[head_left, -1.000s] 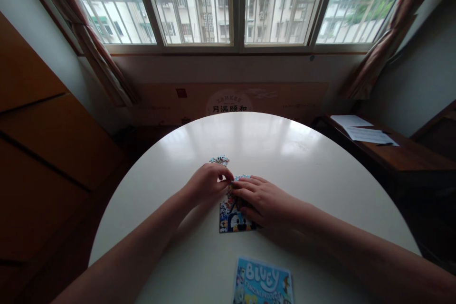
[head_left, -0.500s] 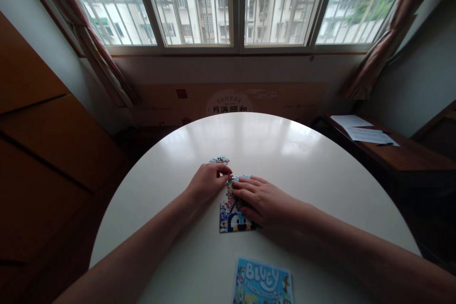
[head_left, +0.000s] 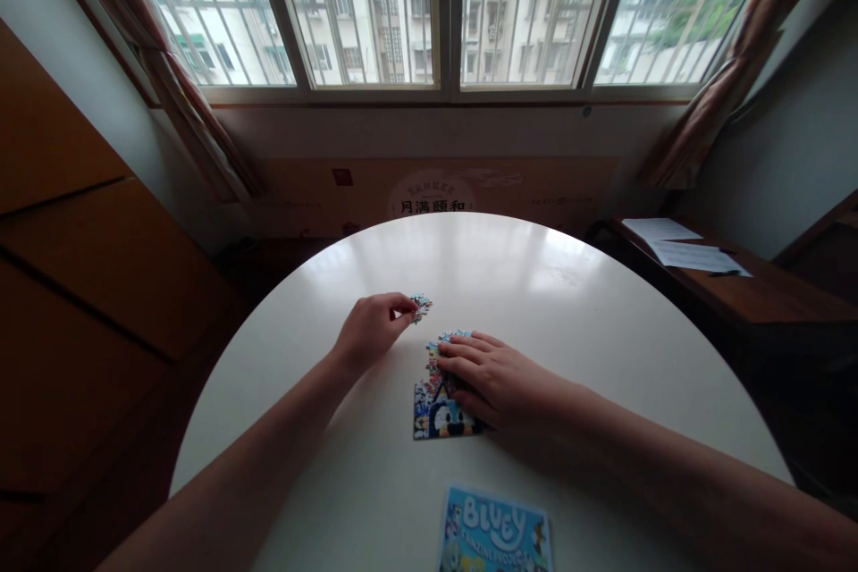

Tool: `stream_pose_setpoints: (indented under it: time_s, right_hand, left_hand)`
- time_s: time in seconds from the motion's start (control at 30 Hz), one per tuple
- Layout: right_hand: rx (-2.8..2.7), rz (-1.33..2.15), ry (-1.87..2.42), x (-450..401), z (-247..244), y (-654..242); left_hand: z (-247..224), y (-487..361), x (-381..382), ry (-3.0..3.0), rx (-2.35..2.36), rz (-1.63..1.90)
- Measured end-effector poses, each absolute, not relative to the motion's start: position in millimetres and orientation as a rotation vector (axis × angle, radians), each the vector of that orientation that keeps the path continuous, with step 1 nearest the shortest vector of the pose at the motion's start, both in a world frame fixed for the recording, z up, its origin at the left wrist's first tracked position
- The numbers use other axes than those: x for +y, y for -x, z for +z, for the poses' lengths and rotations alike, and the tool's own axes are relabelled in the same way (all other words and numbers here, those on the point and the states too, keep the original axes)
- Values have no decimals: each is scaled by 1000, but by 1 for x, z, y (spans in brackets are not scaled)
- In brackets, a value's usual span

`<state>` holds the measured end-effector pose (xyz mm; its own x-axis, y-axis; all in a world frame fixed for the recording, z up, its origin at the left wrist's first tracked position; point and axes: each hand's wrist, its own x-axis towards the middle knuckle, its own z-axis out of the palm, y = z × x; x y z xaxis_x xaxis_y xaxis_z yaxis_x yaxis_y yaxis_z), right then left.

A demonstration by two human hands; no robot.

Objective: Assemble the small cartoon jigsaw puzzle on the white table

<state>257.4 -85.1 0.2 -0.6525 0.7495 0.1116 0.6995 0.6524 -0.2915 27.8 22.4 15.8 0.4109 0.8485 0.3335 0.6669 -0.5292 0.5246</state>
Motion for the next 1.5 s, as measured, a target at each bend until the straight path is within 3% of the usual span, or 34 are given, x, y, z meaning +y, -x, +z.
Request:
stream_pose_setpoints:
  time_s: [0.4,0.57,0.93,1.5]
  right_hand:
    - [-2633,282,1128,-84,-4,-258]
    - [-2624,190,1103,-84,-7,-258]
    - [-2554,88,1093,-78,-7,-267]
    - [-2573,149,1125,-81,-2,-264]
  left_hand:
    - [10,-28,28,-2404,1630,665]
    - [10,-40,15,-2535,1502,733]
    - [9,-58,-9,-2600,1383,423]
    - [10,-54,-3,-2472,1378,659]
